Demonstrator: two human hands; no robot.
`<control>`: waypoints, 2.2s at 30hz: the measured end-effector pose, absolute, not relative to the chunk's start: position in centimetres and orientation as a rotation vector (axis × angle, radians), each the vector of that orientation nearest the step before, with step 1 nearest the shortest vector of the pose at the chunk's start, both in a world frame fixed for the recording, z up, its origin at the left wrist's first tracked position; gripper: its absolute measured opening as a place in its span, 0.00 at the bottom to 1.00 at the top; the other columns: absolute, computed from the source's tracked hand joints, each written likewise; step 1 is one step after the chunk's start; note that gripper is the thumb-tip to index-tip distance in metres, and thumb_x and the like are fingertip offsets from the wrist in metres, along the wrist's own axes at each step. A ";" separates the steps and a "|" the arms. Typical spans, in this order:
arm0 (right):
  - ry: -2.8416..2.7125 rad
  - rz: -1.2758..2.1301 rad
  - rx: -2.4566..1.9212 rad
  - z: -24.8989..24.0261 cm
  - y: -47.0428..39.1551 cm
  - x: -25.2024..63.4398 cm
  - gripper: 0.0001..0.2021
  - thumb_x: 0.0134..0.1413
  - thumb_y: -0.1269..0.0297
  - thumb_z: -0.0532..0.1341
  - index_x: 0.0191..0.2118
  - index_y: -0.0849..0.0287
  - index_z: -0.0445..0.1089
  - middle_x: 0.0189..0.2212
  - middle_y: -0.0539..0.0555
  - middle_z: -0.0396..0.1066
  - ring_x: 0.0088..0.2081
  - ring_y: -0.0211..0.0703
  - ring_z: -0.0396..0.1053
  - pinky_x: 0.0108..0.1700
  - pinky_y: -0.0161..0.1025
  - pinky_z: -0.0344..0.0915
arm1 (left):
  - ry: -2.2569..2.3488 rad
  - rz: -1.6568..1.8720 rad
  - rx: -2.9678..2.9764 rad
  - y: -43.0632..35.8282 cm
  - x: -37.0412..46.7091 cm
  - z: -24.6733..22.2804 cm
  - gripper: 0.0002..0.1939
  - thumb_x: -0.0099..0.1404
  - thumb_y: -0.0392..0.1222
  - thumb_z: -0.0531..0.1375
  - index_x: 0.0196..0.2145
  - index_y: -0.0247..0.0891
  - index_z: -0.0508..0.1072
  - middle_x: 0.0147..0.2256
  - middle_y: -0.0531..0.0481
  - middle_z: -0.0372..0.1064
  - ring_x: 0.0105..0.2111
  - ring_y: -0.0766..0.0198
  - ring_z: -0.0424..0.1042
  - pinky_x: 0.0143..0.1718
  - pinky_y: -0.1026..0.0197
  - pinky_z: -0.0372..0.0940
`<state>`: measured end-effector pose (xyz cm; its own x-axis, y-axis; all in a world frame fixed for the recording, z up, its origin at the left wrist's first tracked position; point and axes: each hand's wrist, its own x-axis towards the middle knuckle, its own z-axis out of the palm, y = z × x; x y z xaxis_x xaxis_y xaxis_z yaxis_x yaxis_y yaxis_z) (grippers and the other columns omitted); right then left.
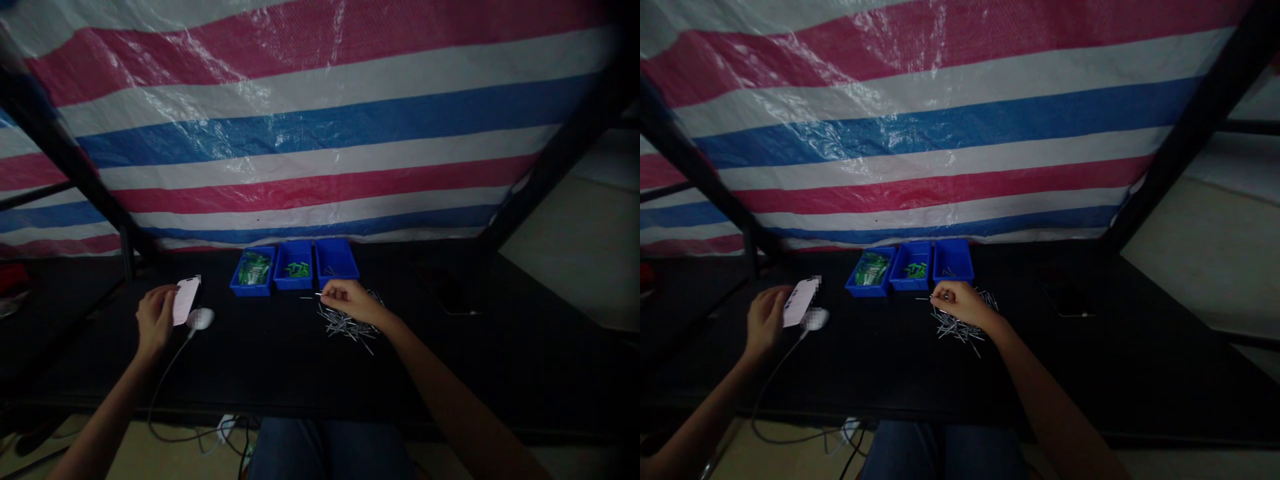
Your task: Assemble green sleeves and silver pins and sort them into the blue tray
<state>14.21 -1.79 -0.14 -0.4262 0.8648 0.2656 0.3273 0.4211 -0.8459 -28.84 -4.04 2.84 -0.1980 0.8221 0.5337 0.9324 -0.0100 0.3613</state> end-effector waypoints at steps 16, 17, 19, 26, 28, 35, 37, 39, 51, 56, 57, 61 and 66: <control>-1.396 1.116 -0.826 1.4 -1.4 15.2 0.10 0.42 0.58 0.63 0.27 0.59 0.65 0.21 0.47 0.66 0.16 0.31 0.58 0.18 0.31 0.54 | -1.772 -2.085 -3.023 -2.4 -0.2 1.8 0.15 0.58 0.49 0.58 0.34 0.33 0.72 0.27 0.48 0.71 0.26 0.67 0.68 0.29 0.65 0.61; -1.394 1.064 -0.842 1.3 -1.3 15.4 0.10 0.42 0.59 0.63 0.27 0.59 0.66 0.21 0.47 0.66 0.17 0.31 0.58 0.18 0.31 0.53 | -1.757 -2.197 -2.989 -1.8 0.4 1.7 0.15 0.57 0.49 0.59 0.33 0.32 0.72 0.26 0.48 0.71 0.26 0.67 0.67 0.29 0.65 0.60; -1.397 0.942 -0.894 1.2 -1.0 15.7 0.10 0.43 0.58 0.63 0.27 0.59 0.66 0.22 0.48 0.66 0.18 0.31 0.58 0.18 0.31 0.52 | -1.719 -2.356 -2.924 -0.7 1.3 1.5 0.14 0.56 0.49 0.60 0.30 0.33 0.72 0.25 0.49 0.70 0.25 0.68 0.66 0.28 0.66 0.59; -1.489 0.671 -1.065 1.1 -0.9 16.0 0.11 0.47 0.55 0.59 0.28 0.60 0.69 0.20 0.49 0.65 0.18 0.33 0.55 0.20 0.32 0.52 | -1.700 -2.686 -2.696 0.4 1.9 1.0 0.12 0.51 0.46 0.65 0.29 0.35 0.73 0.23 0.53 0.67 0.23 0.70 0.63 0.26 0.66 0.57; -1.553 0.602 -1.104 1.1 -1.2 15.9 0.11 0.48 0.56 0.59 0.27 0.59 0.69 0.18 0.48 0.63 0.18 0.33 0.55 0.20 0.32 0.52 | -1.716 -2.785 -2.604 0.3 1.5 1.0 0.13 0.49 0.44 0.66 0.31 0.35 0.73 0.25 0.53 0.68 0.24 0.70 0.64 0.26 0.67 0.58; -1.798 0.439 -1.210 0.6 -1.5 14.9 0.06 0.47 0.63 0.59 0.26 0.58 0.71 0.16 0.47 0.63 0.18 0.33 0.58 0.23 0.32 0.53 | -1.665 -2.929 -2.526 0.1 0.7 1.2 0.15 0.48 0.40 0.66 0.35 0.36 0.72 0.26 0.53 0.69 0.26 0.71 0.66 0.32 0.66 0.60; -1.808 0.466 -1.224 0.4 -1.4 14.7 0.07 0.47 0.63 0.59 0.26 0.58 0.71 0.17 0.47 0.64 0.18 0.33 0.58 0.23 0.32 0.52 | -1.653 -2.882 -2.554 0.0 0.8 1.2 0.14 0.47 0.40 0.66 0.33 0.35 0.72 0.27 0.53 0.70 0.27 0.70 0.67 0.33 0.66 0.61; -1.792 0.501 -1.227 0.3 -1.4 14.6 0.07 0.47 0.62 0.59 0.26 0.59 0.71 0.17 0.47 0.65 0.18 0.33 0.58 0.23 0.32 0.52 | -1.648 -2.826 -2.584 -0.1 0.8 1.2 0.12 0.48 0.40 0.66 0.32 0.35 0.73 0.28 0.52 0.70 0.27 0.70 0.67 0.33 0.66 0.61; -1.845 0.483 -1.226 0.2 -1.2 14.9 0.07 0.48 0.61 0.58 0.28 0.57 0.71 0.23 0.49 0.72 0.20 0.34 0.61 0.24 0.32 0.54 | -1.715 -2.597 -2.648 -0.2 0.4 1.7 0.10 0.52 0.47 0.63 0.27 0.36 0.74 0.26 0.52 0.69 0.26 0.69 0.64 0.29 0.66 0.58; -1.868 0.378 -1.275 0.3 -1.2 15.0 0.07 0.48 0.61 0.59 0.27 0.56 0.72 0.24 0.49 0.73 0.20 0.34 0.63 0.25 0.32 0.55 | -1.702 -2.579 -2.687 -0.3 0.4 1.9 0.12 0.51 0.47 0.64 0.23 0.35 0.73 0.21 0.55 0.66 0.22 0.71 0.61 0.26 0.66 0.56; -1.858 0.381 -1.277 0.2 -1.1 15.0 0.07 0.48 0.61 0.59 0.28 0.56 0.72 0.25 0.49 0.73 0.21 0.34 0.63 0.25 0.32 0.55 | -1.707 -2.593 -2.703 -0.3 0.4 1.8 0.11 0.51 0.47 0.64 0.23 0.35 0.73 0.21 0.54 0.67 0.22 0.71 0.61 0.26 0.66 0.56; -1.755 0.511 -1.229 -0.2 -0.5 15.4 0.09 0.48 0.59 0.59 0.30 0.58 0.73 0.27 0.52 0.74 0.20 0.35 0.62 0.24 0.33 0.56 | -1.696 -2.643 -2.791 -0.4 0.5 1.8 0.10 0.51 0.45 0.65 0.26 0.34 0.73 0.24 0.53 0.70 0.25 0.70 0.65 0.29 0.66 0.58; -1.465 0.826 -1.108 -0.5 0.3 16.1 0.16 0.46 0.54 0.60 0.37 0.62 0.72 0.25 0.53 0.72 0.17 0.34 0.61 0.20 0.33 0.57 | -1.670 -2.649 -2.912 -0.8 0.9 1.7 0.12 0.48 0.43 0.66 0.30 0.35 0.72 0.25 0.52 0.72 0.26 0.68 0.69 0.33 0.64 0.61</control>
